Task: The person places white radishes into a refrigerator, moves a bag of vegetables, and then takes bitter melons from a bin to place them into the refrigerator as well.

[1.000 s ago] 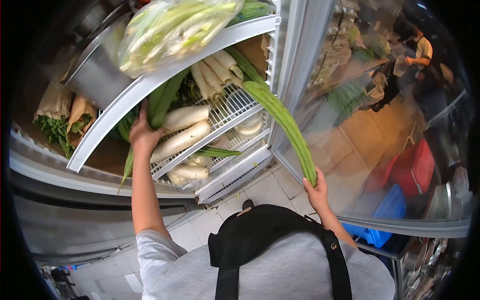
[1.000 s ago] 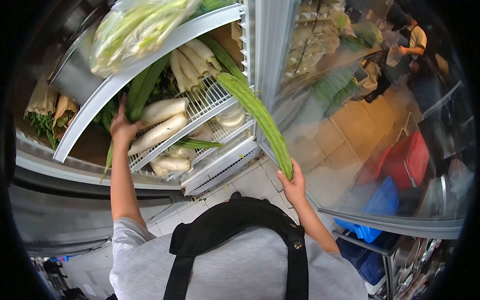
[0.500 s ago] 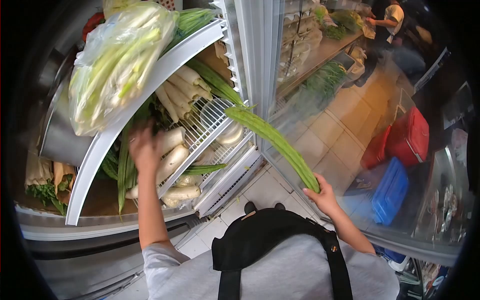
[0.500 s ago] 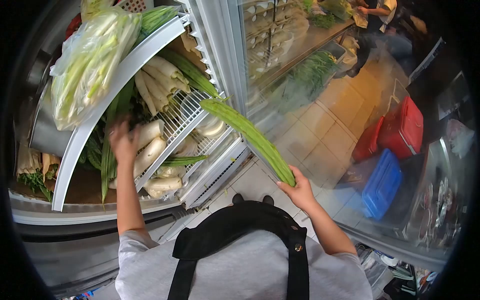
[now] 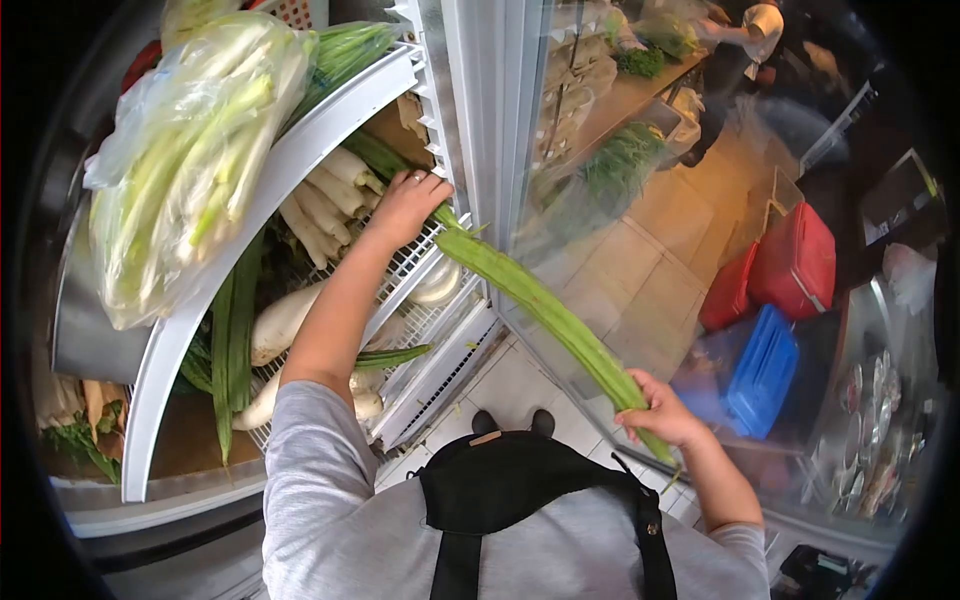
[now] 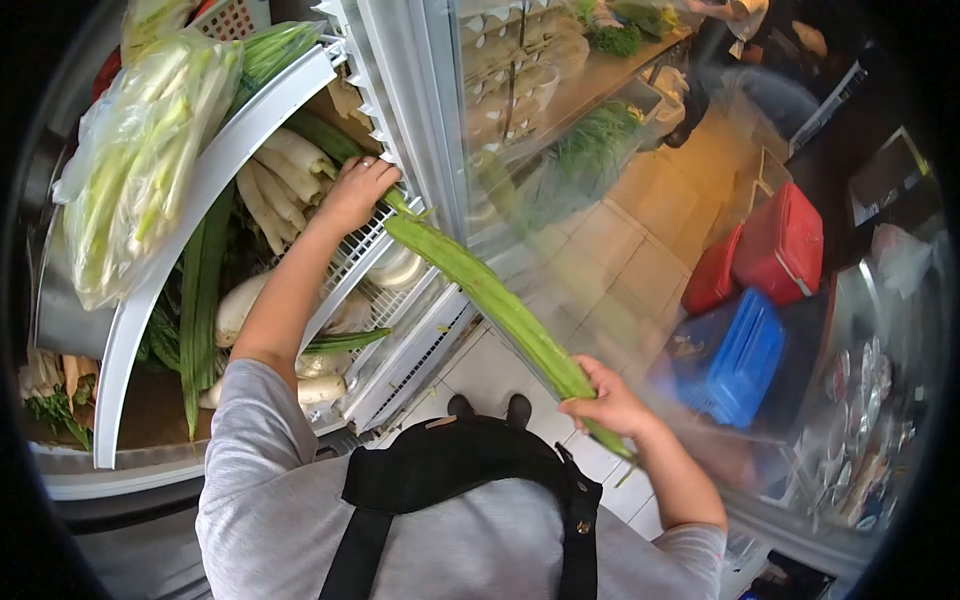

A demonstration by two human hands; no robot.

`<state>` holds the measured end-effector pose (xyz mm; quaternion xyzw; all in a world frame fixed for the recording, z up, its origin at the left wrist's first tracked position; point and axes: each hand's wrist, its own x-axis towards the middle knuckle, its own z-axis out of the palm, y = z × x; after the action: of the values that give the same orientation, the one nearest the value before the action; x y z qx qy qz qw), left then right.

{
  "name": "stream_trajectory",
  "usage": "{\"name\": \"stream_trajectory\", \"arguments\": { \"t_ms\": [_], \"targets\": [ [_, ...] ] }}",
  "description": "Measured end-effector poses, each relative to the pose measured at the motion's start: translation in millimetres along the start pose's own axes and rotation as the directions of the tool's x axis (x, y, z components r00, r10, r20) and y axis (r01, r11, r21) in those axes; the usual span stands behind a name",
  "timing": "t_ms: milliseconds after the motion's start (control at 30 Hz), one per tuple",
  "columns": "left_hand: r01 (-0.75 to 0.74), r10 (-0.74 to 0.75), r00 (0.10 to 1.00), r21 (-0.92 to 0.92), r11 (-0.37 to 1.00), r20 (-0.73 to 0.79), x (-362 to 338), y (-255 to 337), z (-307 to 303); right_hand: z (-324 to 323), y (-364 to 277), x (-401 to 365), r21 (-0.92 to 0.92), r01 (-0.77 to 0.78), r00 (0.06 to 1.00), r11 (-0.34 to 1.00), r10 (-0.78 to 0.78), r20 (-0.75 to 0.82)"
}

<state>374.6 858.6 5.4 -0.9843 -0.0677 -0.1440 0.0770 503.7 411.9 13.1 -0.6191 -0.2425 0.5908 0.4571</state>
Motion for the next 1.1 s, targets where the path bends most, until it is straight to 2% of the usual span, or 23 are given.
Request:
{"name": "stream_trajectory", "arguments": {
  "t_ms": [67,100,233,433,533,567,667,800,833,933,1067,1100],
  "targets": [
    [-0.012,0.011,1.0,0.06,0.998,0.015,2,0,-2,-10,-4,-5,-0.037,-0.041,0.999,0.998,0.041,-0.001],
    [-0.039,0.041,0.999,0.062,0.997,-0.023,3,-5,6,-16,-7,-9,-0.045,-0.046,0.999,0.998,0.046,-0.005],
    [-0.073,0.073,0.997,-0.03,0.997,-0.014,2,-10,-3,-28,-2,-31,-0.07,-0.034,0.992,0.997,0.025,-0.123],
    [-0.134,0.134,0.991,0.001,0.991,-0.03,3,-23,0,-7,17,-44,0.118,0.037,0.978,0.992,-0.012,-0.208],
    [-0.086,0.074,0.989,0.093,0.992,0.129,10,-29,9,0,15,-34,0.147,0.098,0.974,0.984,-0.065,-0.218],
    [-0.115,0.104,0.991,0.13,0.985,0.089,11,-34,16,2,12,-32,0.145,0.109,0.974,0.983,-0.076,-0.215],
    [-0.089,0.065,0.978,0.12,0.989,0.196,17,-30,2,7,-4,-20,0.098,0.106,0.968,0.989,-0.08,-0.237],
    [-0.051,0.054,0.994,-0.035,0.998,0.092,13,-41,-25,1,-19,-18,0.031,0.096,0.972,0.995,-0.087,-0.216],
    [-0.025,0.026,0.994,-0.009,1.0,0.108,12,-46,-30,-1,-22,-19,0.02,0.093,0.975,0.995,-0.087,-0.207],
    [0.048,-0.041,0.998,-0.146,0.988,0.054,12,-49,-51,1,-40,-18,-0.007,0.066,0.975,0.998,-0.066,-0.21],
    [0.111,-0.098,0.993,-0.232,0.966,0.066,8,-64,-68,-1,-58,-23,-0.12,0.039,0.971,0.992,-0.066,-0.232],
    [0.146,-0.127,0.986,-0.183,0.972,0.112,7,-62,-76,-1,-61,-23,-0.147,0.027,0.977,0.989,-0.058,-0.207]
  ]
}}
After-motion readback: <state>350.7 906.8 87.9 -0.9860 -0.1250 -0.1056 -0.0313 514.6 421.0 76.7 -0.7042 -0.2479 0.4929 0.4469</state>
